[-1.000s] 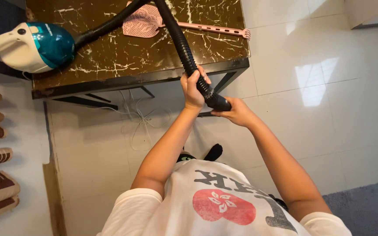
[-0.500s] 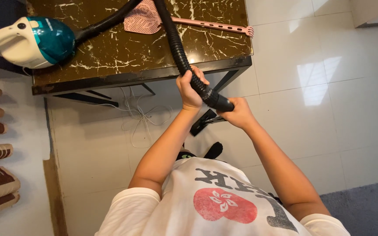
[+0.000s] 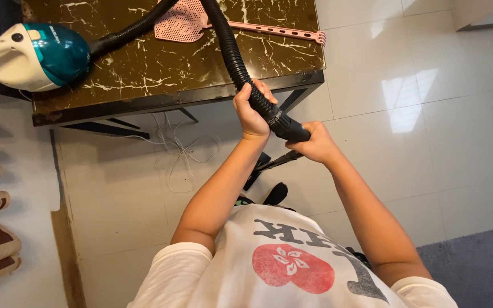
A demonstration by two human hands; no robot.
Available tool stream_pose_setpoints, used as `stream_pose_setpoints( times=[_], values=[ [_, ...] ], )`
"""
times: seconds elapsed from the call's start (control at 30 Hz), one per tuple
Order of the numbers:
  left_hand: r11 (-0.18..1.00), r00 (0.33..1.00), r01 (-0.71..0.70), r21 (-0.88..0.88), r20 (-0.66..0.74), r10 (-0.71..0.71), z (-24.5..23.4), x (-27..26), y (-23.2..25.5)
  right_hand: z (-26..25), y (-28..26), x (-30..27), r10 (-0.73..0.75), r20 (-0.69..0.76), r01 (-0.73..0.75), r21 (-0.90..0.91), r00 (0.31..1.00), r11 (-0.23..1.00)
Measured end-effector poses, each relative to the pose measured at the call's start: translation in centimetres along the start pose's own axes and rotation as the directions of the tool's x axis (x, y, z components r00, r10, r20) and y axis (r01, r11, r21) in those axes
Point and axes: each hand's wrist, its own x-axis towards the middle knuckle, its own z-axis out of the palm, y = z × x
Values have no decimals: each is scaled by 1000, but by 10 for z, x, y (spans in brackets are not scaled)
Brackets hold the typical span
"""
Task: Assemble the components of a small vacuum cleaner and reposition dining chairs.
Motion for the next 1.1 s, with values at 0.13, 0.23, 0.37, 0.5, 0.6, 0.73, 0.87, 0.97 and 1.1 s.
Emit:
stream_pose_setpoints(
  times=[0.13,0.23,0.37,0.5,0.6,0.73,0.87,0.97,1.1],
  values=[
    [1000,997,20,-16,-74,-21,17,-1,8,3,9,1,-11,-10,12,38,1000,999],
    [999,987,9,48,-160,-1,22,0,9,9,3,-6,-36,-101,33,-28,994,999],
    [986,973,-66,153,-208,97,24,1,2,19,-4,-11,-101,-253,104,-2,962,995],
    [970,963,-91,224,-230,143,29,-2,-5,25,-3,-13,-106,-340,108,-14,935,994],
    [956,963,-81,283,-227,149,28,-7,-8,24,-8,-17,-57,-336,72,32,940,997],
    [950,975,-88,301,-170,144,18,-14,-12,16,1,-15,-121,-339,124,-13,933,992],
    [958,989,-87,273,-90,115,17,-18,-14,14,1,-13,-139,-301,121,-77,944,990],
    [951,988,-104,290,-81,132,19,-18,-16,15,-5,-11,-112,-339,90,-80,934,993],
    [932,998,-30,362,67,7,6,-13,-7,5,-5,-8,-20,-332,18,-11,943,1000]
  ],
)
